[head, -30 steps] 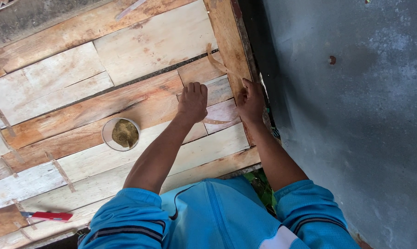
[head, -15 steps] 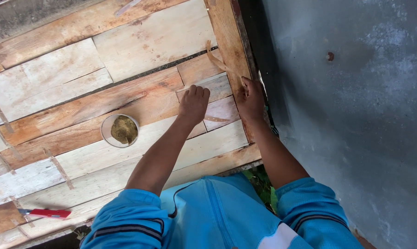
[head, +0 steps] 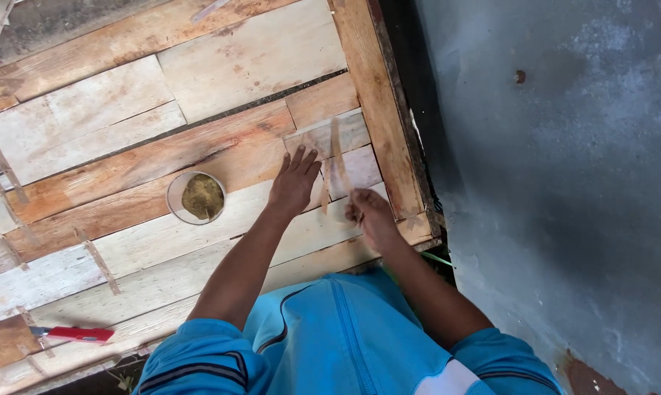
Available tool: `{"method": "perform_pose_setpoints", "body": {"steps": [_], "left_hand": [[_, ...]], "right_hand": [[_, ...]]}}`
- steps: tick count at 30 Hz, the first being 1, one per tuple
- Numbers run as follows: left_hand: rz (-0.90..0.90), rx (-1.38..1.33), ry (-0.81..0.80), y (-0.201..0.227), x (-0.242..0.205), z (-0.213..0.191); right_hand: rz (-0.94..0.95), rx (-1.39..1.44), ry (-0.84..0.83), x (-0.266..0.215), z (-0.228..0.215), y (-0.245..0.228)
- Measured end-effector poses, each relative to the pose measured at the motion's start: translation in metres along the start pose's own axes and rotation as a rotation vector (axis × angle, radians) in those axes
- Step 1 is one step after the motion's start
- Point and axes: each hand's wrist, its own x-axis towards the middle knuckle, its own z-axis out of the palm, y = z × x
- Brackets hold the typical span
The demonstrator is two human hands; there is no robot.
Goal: Applying glue to thin wood veneer strips and placing them onto a wooden surface to create a decorative or functional panel.
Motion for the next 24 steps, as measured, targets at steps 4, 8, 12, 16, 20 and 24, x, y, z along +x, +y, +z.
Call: {"method": "perform_pose_setpoints", "body": {"steps": [4, 8, 12, 16, 20, 24], "left_hand": [[0.016, -0.031, 0.044, -0.007, -0.006, 0.018], [-0.022, -0.237, 0.243, -0.01, -0.015, 0.027], [-0.049, -0.176, 0.448, -0.015, -0.017, 0.057], [-0.08, -0.121, 0.413, -0.006, -0.029, 0.045], [-0.066, -0.033, 0.221, 0.0, -0.033, 0.029], [-0.077, 0.037, 0.007, 0.003, -0.03, 0.017]], "right_hand": [[0.064, 0.012, -0.017, 0.002, -0.029, 0.055], [0.077, 0.002, -0.061, -0.005, -0.035, 0.077], [0.072, 0.034, 0.016, -0.016, -0.026, 0.078], [0.069, 0.033, 0.046, -0.022, -0.022, 0.078], [0.068, -0.013, 0.109, -0.025, -0.021, 0.083], [0.052, -0.056, 0.153, -0.04, -0.01, 0.078]]}}
